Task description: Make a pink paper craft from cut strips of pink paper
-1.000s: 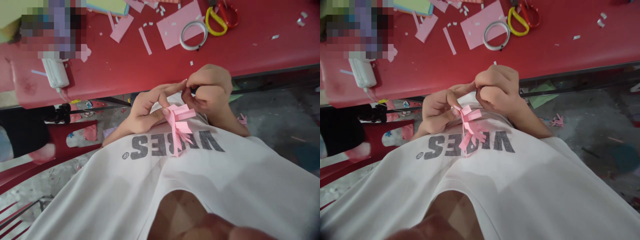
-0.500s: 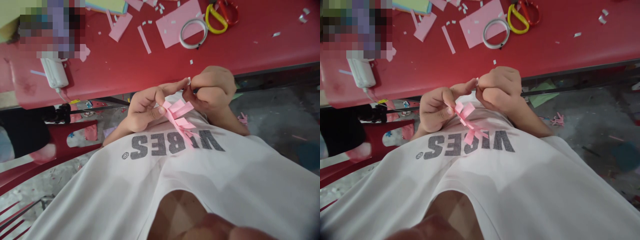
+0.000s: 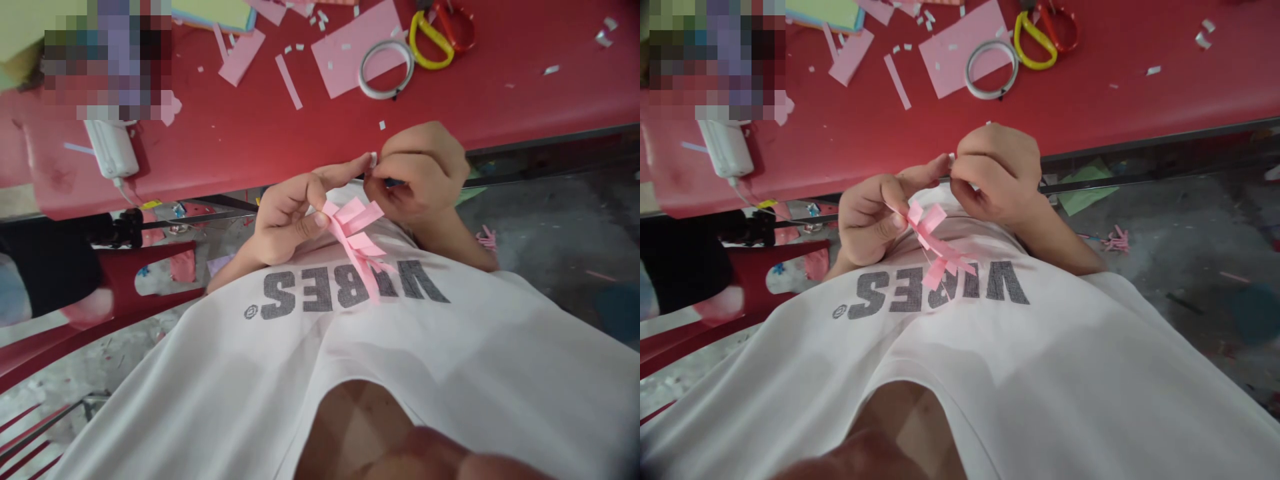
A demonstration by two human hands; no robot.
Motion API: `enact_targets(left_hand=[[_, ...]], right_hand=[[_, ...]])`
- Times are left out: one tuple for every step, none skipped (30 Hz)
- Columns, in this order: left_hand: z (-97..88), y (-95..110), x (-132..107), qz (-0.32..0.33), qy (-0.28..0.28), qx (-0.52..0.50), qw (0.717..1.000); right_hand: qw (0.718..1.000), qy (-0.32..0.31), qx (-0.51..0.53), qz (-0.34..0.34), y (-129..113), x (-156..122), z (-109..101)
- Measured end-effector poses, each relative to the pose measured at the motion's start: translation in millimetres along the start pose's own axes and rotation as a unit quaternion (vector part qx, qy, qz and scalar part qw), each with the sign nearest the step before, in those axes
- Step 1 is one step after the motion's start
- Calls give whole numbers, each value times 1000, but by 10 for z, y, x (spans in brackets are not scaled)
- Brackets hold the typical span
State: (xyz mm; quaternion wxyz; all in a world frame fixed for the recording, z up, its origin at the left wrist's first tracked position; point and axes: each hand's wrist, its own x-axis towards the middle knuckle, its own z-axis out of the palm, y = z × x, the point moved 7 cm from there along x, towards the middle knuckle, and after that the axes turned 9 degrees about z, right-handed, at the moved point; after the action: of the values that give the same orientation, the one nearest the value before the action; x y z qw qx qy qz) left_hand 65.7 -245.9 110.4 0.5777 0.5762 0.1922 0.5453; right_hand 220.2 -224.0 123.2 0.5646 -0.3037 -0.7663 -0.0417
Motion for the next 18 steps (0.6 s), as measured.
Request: enact_targets(left_hand=[[0,-7,2,2,-3,-3,1000],[-2,-13,4,6,-3,-8,1000],[-8,-20,7,10,1,-13,1000],[-15,-30,9,11,6,-19,1000],[-23,-39,10,13,12,-25,1000],[-25,-44,12,15,15,-30,999],[-20,-45,14,16,13,-33,999],[-14,-44,15,15,10,-33,999],[-3,-37,17,14,5,-30,999],[3,-29,17,11,4,-25,1000],[7,-22,17,5,7,-19,1000],[9,-17,15,-2,12,-14,1000],[9,-13,13,-8,19,-13,1000],[13,-10,11,-12,24,-14,1000],[16,-14,8,-19,29,-16,999],[22,-17,6,-22,29,-21,999],[31,-21,6,-22,25,-30,999],[33,-29,5,-23,24,-39,999]], right_hand=[[1000,-11,-5,11,9,-6,6],[999,-20,-10,25,22,-11,9],[999,-26,-12,37,36,-14,10],[998,-31,-15,48,48,-16,11],[998,-37,-15,58,59,-15,11],[997,-40,-12,63,65,-11,9],[997,-40,-7,63,63,-6,2],[997,-41,-1,59,56,0,-4],[998,-42,2,53,47,5,-8],[998,-43,3,47,39,8,-13],[998,-44,-2,42,34,8,-14],[998,-45,-13,40,36,6,-12],[998,-48,-26,41,41,1,-7],[997,-48,-38,41,48,-6,-2],[997,-45,-46,40,54,-13,-3],[997,-40,-49,37,57,-21,-5],[998,-37,-50,34,57,-28,-5],[998,-37,-43,31,58,-35,-2]])
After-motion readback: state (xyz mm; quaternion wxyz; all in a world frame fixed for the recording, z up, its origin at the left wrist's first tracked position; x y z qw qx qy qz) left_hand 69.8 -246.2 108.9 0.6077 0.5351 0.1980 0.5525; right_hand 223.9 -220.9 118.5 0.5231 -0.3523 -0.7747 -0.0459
